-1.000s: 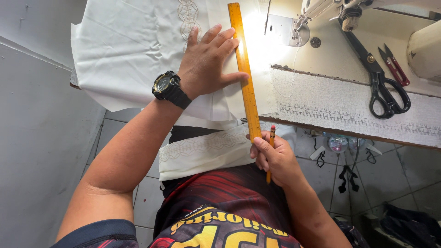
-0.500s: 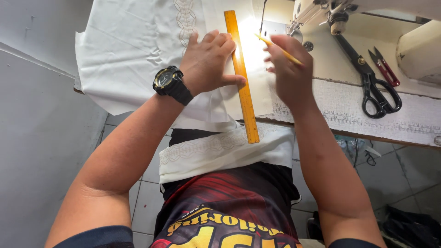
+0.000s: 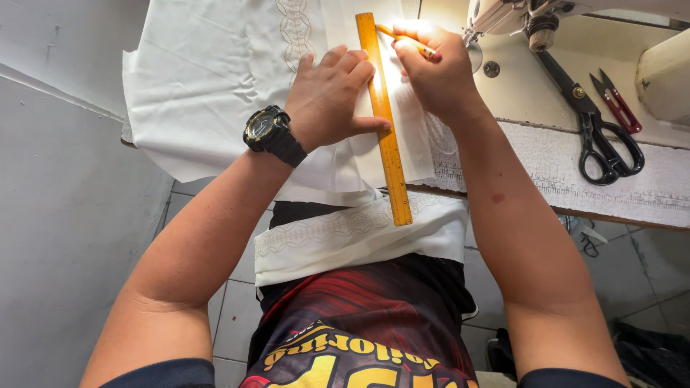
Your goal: The person uses a ruler and pencil to draw a straight line on a piece of white fabric resting on their lap. They then use scissors to cut the fabric along the marked line.
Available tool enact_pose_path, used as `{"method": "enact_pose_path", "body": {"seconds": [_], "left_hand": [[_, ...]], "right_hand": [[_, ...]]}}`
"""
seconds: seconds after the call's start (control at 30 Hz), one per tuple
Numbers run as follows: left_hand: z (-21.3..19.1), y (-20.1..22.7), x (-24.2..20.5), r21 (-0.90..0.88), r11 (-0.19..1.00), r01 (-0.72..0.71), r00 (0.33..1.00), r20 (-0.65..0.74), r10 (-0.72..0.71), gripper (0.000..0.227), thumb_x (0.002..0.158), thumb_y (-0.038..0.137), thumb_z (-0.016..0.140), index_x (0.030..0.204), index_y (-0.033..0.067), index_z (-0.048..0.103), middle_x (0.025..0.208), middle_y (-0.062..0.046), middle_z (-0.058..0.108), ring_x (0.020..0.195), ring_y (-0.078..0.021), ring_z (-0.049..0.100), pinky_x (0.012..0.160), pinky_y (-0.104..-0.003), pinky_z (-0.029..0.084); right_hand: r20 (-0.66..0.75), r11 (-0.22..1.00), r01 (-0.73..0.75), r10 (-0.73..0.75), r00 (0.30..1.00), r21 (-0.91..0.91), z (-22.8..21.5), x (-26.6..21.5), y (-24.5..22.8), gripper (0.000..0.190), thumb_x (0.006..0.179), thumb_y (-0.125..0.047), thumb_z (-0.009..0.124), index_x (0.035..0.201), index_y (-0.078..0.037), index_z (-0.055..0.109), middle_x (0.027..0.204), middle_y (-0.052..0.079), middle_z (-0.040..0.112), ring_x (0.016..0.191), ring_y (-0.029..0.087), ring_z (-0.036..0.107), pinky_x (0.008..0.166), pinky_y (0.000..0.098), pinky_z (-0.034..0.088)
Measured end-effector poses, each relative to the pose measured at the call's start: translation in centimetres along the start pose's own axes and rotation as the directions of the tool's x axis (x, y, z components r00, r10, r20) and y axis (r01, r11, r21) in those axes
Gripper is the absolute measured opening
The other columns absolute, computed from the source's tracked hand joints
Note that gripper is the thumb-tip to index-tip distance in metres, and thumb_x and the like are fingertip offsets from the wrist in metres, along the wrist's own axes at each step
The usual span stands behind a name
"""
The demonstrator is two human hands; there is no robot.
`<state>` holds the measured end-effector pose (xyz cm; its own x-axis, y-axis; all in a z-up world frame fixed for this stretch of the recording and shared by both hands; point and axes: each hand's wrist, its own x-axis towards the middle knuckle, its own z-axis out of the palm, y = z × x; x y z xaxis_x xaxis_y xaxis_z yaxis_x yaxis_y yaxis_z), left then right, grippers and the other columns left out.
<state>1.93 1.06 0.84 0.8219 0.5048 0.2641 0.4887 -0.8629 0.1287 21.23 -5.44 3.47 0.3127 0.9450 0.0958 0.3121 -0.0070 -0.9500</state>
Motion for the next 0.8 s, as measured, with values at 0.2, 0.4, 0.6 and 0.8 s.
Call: {"method": "enact_pose_path", "body": {"seconds": [0.2, 0.4, 0.6, 0.8], "left_hand": [[0.1, -0.1, 0.0, -0.013, 1.0, 0.016, 0.999, 0.037, -0.016, 0.086, 0.076, 0.091, 0.068, 0.113, 0.0132, 0.061, 0.132, -0.007, 0.059, 0.132, -0.0318, 0.046, 0.091, -0.065, 0.039], [-0.1, -0.1, 0.0, -0.005, 1.0, 0.0, 1.0, 0.003, 0.0, 0.08, 0.075, 0.088, 0.074, 0.108, 0.0158, 0.059, 0.125, -0.005, 0.061, 0.124, -0.0293, 0.051, 0.088, -0.062, 0.041], [-1.8, 1.1, -0.1, -0.041, 0.999, 0.027, 0.987, 0.158, -0.021, 0.08, 0.085, 0.083, 0.064, 0.119, 0.0104, 0.06, 0.136, -0.011, 0.058, 0.124, -0.0321, 0.05, 0.094, -0.056, 0.037], [-2.1, 2.4, -1.6, -0.106, 0.992, 0.066, 0.994, 0.092, -0.057, 0.08, 0.084, 0.083, 0.061, 0.123, 0.0131, 0.062, 0.139, -0.013, 0.058, 0.137, -0.0351, 0.047, 0.105, -0.071, 0.034]], "right_hand": [[0.158, 0.913, 0.204, -0.156, 0.975, -0.353, -3.1, -10.6, -2.7, 0.031, 0.098, -0.015, 0.056, 0.115, 0.002, 0.074, 0.114, 0.015, 0.076, 0.106, 0.026, 0.071, 0.094, 0.0378, 0.053], [0.324, 0.974, -0.035, 0.108, 0.94, -0.225, -9.1, -24.7, -4.8, 0.021, 0.096, -0.017, 0.057, 0.094, -0.007, 0.076, 0.086, 0.001, 0.077, 0.079, 0.012, 0.07, 0.073, 0.0272, 0.053], [0.041, 0.983, -0.172, 0.175, 0.984, -0.059, -6.2, -25.4, 0.6, 0.033, 0.098, -0.006, 0.044, 0.102, -0.003, 0.076, 0.104, 0.01, 0.078, 0.091, 0.019, 0.076, 0.085, 0.0289, 0.06], [0.098, 0.825, -0.391, 0.387, 0.917, 0.408, 1.6, -22.8, 6.5, 0.019, 0.1, -0.014, 0.064, 0.095, 0.002, 0.071, 0.06, 0.017, 0.07, 0.03, 0.009, 0.047, 0.03, 0.021, 0.036]]}}
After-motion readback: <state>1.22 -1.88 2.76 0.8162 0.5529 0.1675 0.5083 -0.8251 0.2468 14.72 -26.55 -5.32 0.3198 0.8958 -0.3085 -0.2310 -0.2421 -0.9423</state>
